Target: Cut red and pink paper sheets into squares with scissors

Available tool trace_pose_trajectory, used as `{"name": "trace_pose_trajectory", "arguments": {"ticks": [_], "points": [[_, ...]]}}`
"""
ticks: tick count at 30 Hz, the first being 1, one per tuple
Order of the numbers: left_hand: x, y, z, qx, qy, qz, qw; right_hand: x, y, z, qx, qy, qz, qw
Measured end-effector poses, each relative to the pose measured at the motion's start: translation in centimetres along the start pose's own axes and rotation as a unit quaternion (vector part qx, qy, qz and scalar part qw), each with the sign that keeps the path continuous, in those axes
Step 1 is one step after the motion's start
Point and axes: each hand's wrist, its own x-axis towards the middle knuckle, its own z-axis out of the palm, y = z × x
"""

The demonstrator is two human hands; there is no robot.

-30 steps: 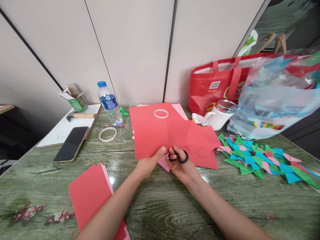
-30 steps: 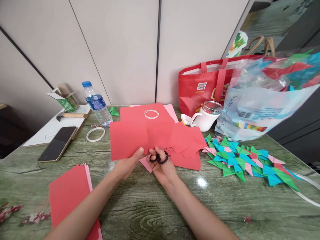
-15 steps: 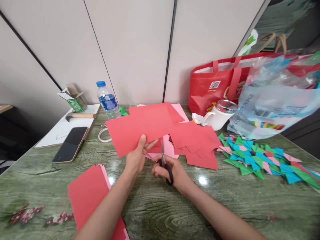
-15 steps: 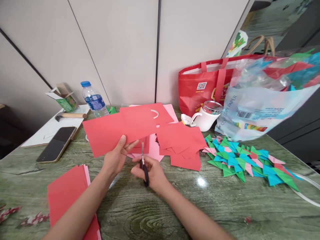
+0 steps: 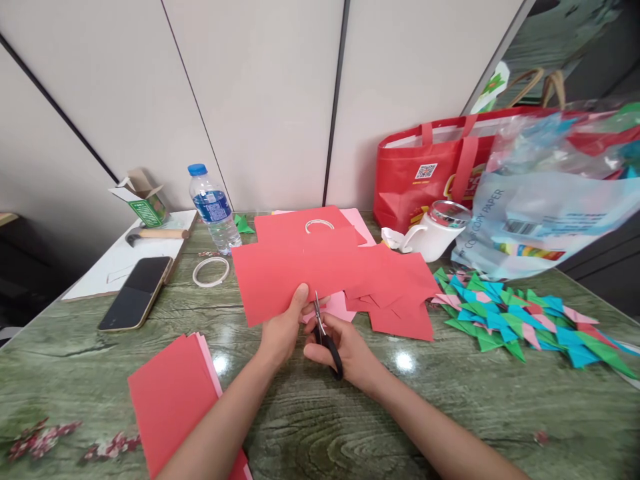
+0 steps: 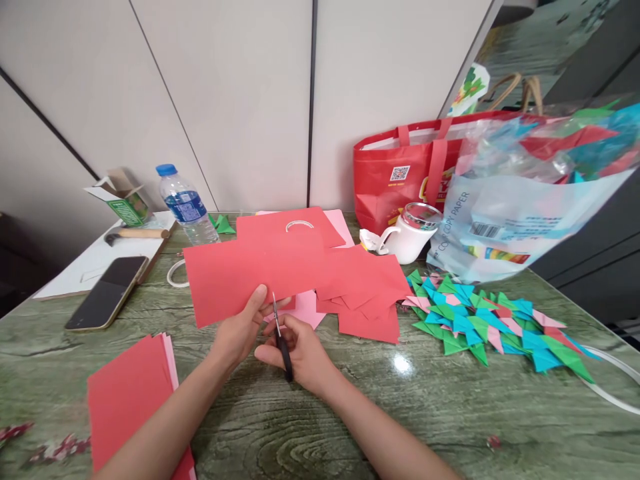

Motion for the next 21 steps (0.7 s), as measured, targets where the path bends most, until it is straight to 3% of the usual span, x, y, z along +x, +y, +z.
{"name": "trace_pose_trajectory", "arguments": {"ticks": [5, 14, 21], "points": [[-0.1, -0.4, -0.1, 0.018, 0.003, -0.011, 1.000, 0.0, -0.4, 0.0, -0.011, 0.010, -0.017, 1.000], [0.2, -1.5, -1.1, 0.140, 0.049, 0.037, 0.988, 0.0, -1.0, 0.0, -0.035, 0.016, -0.038, 0.999], [0.1, -1.7, -1.2, 0.149, 0.067, 0.030, 0.986, -0.1, -1.1, 0.0, -0.021, 0.020, -0.032, 0.999]]}}
